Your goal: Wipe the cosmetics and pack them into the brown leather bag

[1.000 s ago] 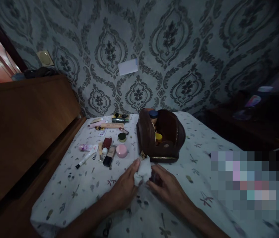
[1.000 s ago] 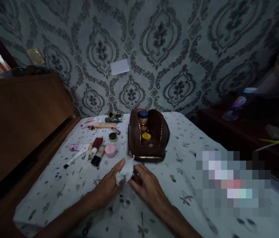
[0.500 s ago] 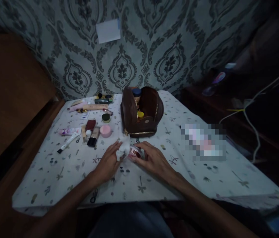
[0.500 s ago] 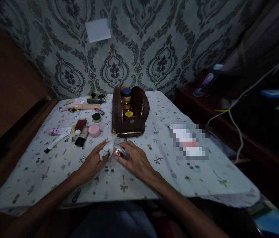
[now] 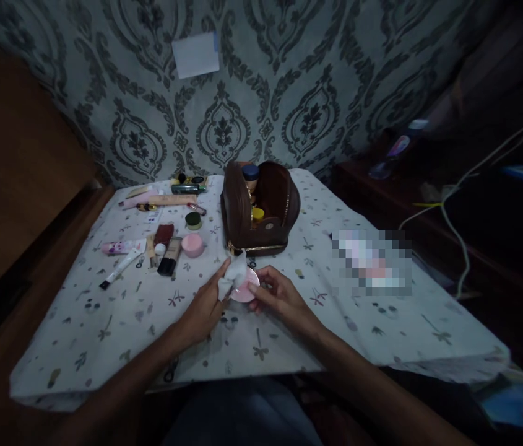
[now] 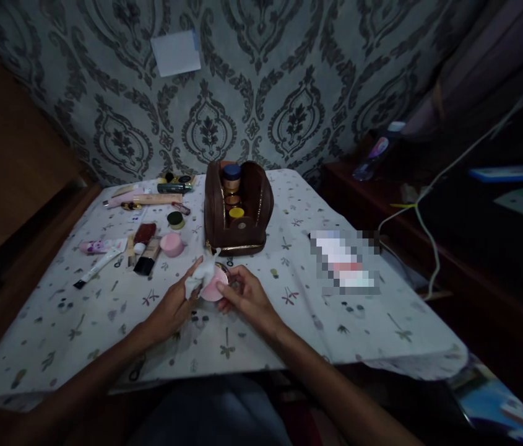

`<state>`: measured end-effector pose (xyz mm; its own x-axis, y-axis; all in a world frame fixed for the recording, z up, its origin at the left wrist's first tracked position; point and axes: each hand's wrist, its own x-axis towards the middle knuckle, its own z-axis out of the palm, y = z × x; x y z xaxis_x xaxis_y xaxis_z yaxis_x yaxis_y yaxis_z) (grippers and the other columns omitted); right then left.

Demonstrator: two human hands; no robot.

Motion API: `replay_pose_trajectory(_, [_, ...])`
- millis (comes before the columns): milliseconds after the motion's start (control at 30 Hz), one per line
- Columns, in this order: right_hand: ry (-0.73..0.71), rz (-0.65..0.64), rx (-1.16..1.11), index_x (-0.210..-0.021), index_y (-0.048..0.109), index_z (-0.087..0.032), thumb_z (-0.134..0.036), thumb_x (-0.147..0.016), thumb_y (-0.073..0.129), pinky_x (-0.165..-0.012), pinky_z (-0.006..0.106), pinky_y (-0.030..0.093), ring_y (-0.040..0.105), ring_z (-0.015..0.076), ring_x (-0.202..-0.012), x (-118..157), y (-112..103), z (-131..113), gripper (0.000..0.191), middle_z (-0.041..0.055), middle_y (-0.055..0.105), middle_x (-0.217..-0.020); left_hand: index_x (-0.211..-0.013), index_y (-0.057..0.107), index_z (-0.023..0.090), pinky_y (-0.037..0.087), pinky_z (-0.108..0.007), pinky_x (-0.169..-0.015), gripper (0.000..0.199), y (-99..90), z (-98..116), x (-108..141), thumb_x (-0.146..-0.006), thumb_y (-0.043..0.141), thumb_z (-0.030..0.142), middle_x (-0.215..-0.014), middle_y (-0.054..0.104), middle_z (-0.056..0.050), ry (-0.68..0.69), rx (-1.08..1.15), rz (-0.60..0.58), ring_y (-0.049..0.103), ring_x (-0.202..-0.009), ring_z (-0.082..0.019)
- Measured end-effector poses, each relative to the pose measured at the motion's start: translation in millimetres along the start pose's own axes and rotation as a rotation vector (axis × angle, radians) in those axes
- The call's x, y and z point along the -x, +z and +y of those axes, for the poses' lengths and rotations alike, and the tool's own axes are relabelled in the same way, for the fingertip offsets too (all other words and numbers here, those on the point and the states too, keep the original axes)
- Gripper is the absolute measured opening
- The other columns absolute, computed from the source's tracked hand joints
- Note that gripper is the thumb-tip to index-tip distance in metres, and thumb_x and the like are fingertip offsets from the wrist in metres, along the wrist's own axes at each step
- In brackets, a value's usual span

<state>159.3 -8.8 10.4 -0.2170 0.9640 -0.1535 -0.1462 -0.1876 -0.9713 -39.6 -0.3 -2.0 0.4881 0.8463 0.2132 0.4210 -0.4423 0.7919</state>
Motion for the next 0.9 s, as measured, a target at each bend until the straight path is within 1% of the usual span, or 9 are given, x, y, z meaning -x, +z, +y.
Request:
replay_pose_trajectory(100, [0.058, -0.009, -0.196, -0.095, 0.053, -0.020, -0.047, -0.070, 0.079, -0.053, 0.023, 0.050, 0.063, 0.0106, -0.056, -2.5, 7.4, 1.9, 0.045, -0.0025, 0.065, -0.079, -0.154, 0.014, 0.023, 0.022, -0.043, -0.120, 0.060, -0.4, 3.9, -1.1, -0.101, 0.037, 0.036, -0.159, 0.026, -0.008, -0.003, -0.039, -0.001, 0.023, -0.147, -0.022])
replay_pose_trajectory(233, [0.120, -0.043, -0.402, -0.095, 0.058, -0.018, -0.055, -0.073, 0.075, -0.056, 0.023, 0.053, 0.063, 0.0114, -0.058, -7.9, 12.1, 7.7, 0.046, -0.0007, 0.066, -0.073, -0.152, 0.023, 0.030, 0.028, -0.045, -0.117, 0.064, -4.6, 11.3, -0.8, -0.095, 0.050, 0.045, -0.157, 0.028, -0.009, -0.045, -0.106, -0.034, 0.024, -0.146, -0.027])
replay_pose_trajectory(367, [0.187, -0.056, -0.496, -0.091, 0.062, -0.016, -0.058, -0.086, 0.060, -0.055, 0.024, 0.053, 0.062, 0.0119, -0.056, -10.4, 12.7, 13.6, 0.042, 0.0022, 0.067, -0.072, -0.144, 0.041, 0.036, 0.034, -0.043, -0.114, 0.053, -10.4, 10.5, -0.2, -0.094, 0.055, 0.036, -0.153, 0.028, -0.006, 0.052, -0.122, -0.066, 0.032, -0.142, -0.026])
replay_pose_trajectory(433, [0.225, -0.048, -0.496, -0.093, 0.062, -0.015, -0.056, -0.092, 0.050, -0.054, 0.024, 0.052, 0.063, 0.0125, -0.056, -10.3, 12.5, 14.8, 0.043, 0.0033, 0.066, -0.070, -0.138, 0.050, 0.034, 0.036, -0.043, -0.113, 0.045, -13.4, 7.0, -1.0, -0.094, 0.055, 0.030, -0.153, 0.029, -0.006, 0.135, -0.112, -0.057, 0.034, -0.141, -0.025])
replay_pose_trajectory(533, [0.263, -0.056, -0.479, -0.097, 0.062, -0.014, -0.055, -0.098, 0.038, -0.052, 0.023, 0.051, 0.063, 0.0135, -0.056, -10.0, 13.2, 14.3, 0.048, 0.0056, 0.067, -0.071, -0.123, 0.065, 0.028, 0.041, -0.043, -0.109, 0.032, -18.4, 4.2, -4.5, -0.092, 0.058, 0.023, -0.152, 0.034, -0.010, 0.268, -0.065, -0.035, 0.038, -0.138, -0.027])
replay_pose_trajectory(600, [0.270, -0.071, -0.492, -0.101, 0.062, -0.015, -0.057, -0.098, 0.035, -0.051, 0.024, 0.050, 0.062, 0.0137, -0.055, -10.4, 15.0, 13.5, 0.050, 0.0060, 0.068, -0.073, -0.107, 0.072, 0.022, 0.042, -0.043, -0.107, 0.021, -22.2, 6.9, -8.0, -0.088, 0.065, 0.024, -0.150, 0.038, -0.013, 0.292, -0.013, -0.034, 0.042, -0.136, -0.029])
replay_pose_trajectory(700, [0.250, -0.085, -0.524, -0.106, 0.062, -0.017, -0.060, -0.095, 0.041, -0.050, 0.023, 0.049, 0.059, 0.0131, -0.055, -11.1, 19.4, 12.4, 0.049, 0.0049, 0.069, -0.077, -0.083, 0.074, 0.019, 0.040, -0.044, -0.107, 0.011, -27.2, 16.4, -12.6, -0.082, 0.072, 0.029, -0.147, 0.045, -0.015, 0.226, 0.091, -0.044, 0.046, -0.133, -0.030])
replay_pose_trajectory(800, [0.200, -0.103, -0.537, -0.110, 0.063, -0.019, -0.062, -0.089, 0.051, -0.050, 0.023, 0.048, 0.059, 0.0129, -0.059, -11.2, 24.4, 11.8, 0.049, 0.0042, 0.069, -0.082, -0.065, 0.064, 0.018, 0.038, -0.044, -0.107, 0.026, -28.9, 24.4, -14.5, -0.084, 0.069, 0.034, -0.136, 0.057, -0.014, 0.153, 0.251, -0.011, 0.050, -0.128, -0.030])
replay_pose_trajectory(900, [0.133, -0.121, -0.537, -0.113, 0.063, -0.019, -0.066, -0.081, 0.060, -0.052, 0.023, 0.046, 0.056, 0.0119, -0.060, -10.9, 28.2, 11.6, 0.057, 0.0043, 0.069, -0.087, -0.061, 0.054, 0.018, 0.039, -0.041, -0.102, 0.034, -25.5, 24.7, -13.4, -0.086, 0.065, 0.039, -0.122, 0.066, -0.013, 0.032, 0.451, 0.105, 0.059, -0.113, -0.027])
